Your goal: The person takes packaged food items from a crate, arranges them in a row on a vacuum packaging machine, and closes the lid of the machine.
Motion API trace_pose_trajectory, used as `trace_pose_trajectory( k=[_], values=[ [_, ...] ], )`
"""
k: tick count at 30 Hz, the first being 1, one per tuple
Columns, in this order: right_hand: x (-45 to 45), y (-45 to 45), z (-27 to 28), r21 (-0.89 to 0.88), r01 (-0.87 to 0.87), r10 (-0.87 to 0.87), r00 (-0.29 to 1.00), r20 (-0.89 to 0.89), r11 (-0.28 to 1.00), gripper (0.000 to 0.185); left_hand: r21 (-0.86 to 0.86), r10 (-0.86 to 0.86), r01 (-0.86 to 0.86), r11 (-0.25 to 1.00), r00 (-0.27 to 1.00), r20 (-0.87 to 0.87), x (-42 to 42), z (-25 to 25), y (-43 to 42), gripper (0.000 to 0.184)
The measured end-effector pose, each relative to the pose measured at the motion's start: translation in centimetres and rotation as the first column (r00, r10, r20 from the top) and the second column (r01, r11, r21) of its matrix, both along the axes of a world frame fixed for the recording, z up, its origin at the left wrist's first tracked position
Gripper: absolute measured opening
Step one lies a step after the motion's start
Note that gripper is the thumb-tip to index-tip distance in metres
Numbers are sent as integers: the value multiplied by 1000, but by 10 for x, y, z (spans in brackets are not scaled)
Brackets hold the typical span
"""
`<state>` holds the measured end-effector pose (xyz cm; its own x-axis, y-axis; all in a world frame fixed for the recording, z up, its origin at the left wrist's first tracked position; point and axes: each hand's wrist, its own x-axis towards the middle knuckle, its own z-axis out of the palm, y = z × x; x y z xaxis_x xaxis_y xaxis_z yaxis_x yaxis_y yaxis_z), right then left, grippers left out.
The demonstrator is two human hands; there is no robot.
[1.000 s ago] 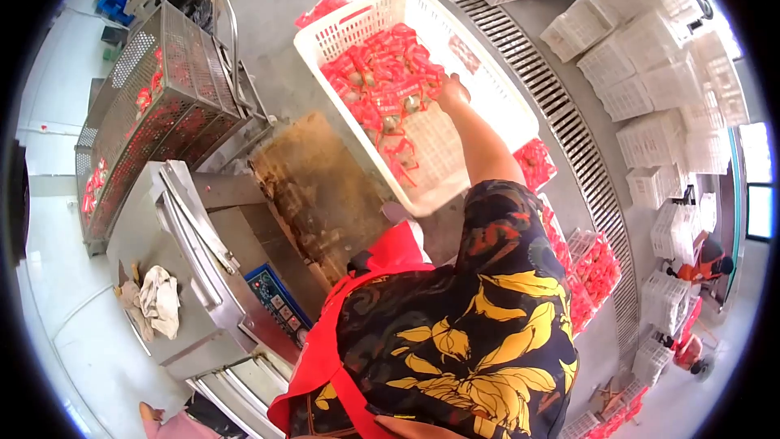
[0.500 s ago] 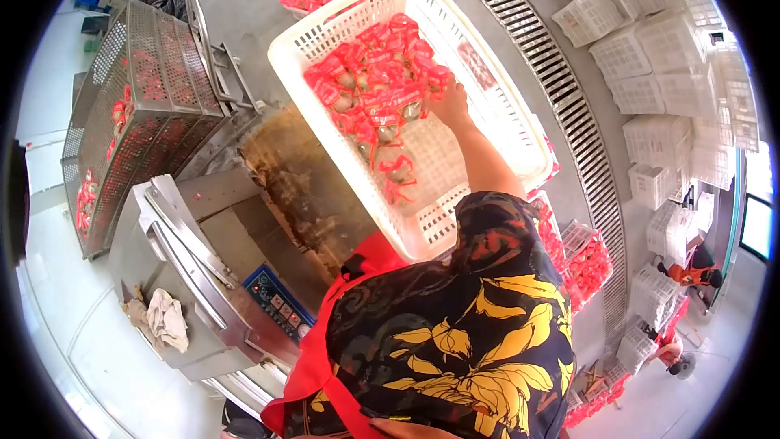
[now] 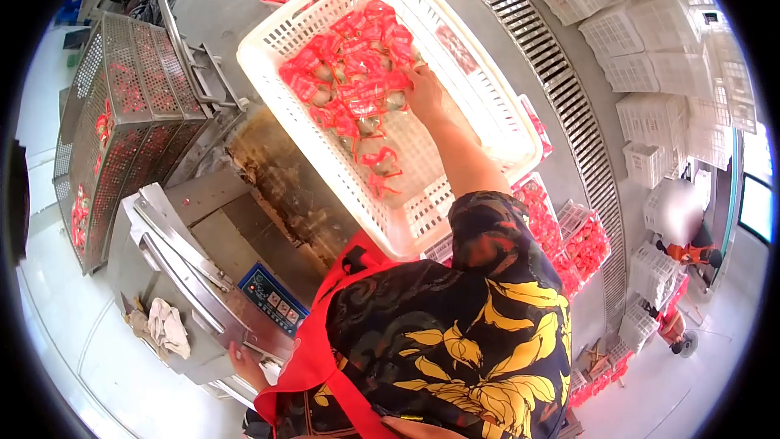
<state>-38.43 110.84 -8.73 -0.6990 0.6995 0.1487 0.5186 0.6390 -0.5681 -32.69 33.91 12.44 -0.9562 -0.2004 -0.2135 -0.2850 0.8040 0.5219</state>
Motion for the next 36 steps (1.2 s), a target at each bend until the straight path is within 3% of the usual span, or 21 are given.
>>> trace_pose_trajectory(
  k=[2,4,6,7,8,11,12,14,16,18,21,23,26,28,30,34,36],
  values=[
    [7,8,14,-89,61,-60,998,8,994,20,-193,-152,154,969,988,24,-36,-4,2,40],
    [14,18,22,-172,121,-119,993,20,978,17,56,-143,145,988,988,-51,-73,3,43,39],
    [16,34,22,-560,190,-301,947,-112,806,12,96,-208,220,971,971,-115,-111,14,99,37],
    [21,43,17,-663,116,-329,921,-206,739,12,165,-212,233,959,968,-135,-128,18,128,36],
    [25,43,32,-657,119,-329,922,-206,745,12,233,-212,244,941,965,-155,-144,22,159,36],
    [45,47,74,-921,-115,-394,879,-268,371,21,265,-400,446,855,892,-211,-177,41,252,35],
    [50,45,84,-918,-106,-394,880,-266,382,21,265,-466,528,807,845,-264,-185,42,282,34],
    [67,23,121,-954,-253,-595,746,-299,162,16,327,-549,629,706,777,-308,-193,43,340,34],
    [86,21,123,-931,-358,-643,698,-316,68,16,375,-644,720,583,692,-327,-193,47,397,34],
    [100,22,141,-930,-353,-677,661,-324,101,16,456,-700,768,450,620,-354,-192,39,444,32],
    [118,10,192,-919,-360,-758,551,-349,162,17,522,-773,778,351,555,-308,-192,16,499,30],
    [118,-2,196,-910,-383,-808,481,-341,156,18,428,-838,840,334,472,-272,-198,-2,528,29],
    [139,-7,193,-963,-122,-782,563,-266,240,21,137,-929,931,337,353,-112,-211,-35,563,26],
    [159,-10,184,-963,-85,-762,594,-257,257,23,33,-953,953,302,302,1,-214,-63,581,29],
    [184,-13,168,-961,-137,-746,607,-274,241,28,-192,-945,977,93,147,292,-207,-92,597,35],
    [224,-29,153,-959,-228,-771,575,-274,170,35,-311,-923,945,-97,32,383,-191,-140,609,42],
    [230,-36,158,-949,-258,-772,562,-298,178,35,-302,-901,915,-269,-127,416,-190,-154,616,49]
  ],
)
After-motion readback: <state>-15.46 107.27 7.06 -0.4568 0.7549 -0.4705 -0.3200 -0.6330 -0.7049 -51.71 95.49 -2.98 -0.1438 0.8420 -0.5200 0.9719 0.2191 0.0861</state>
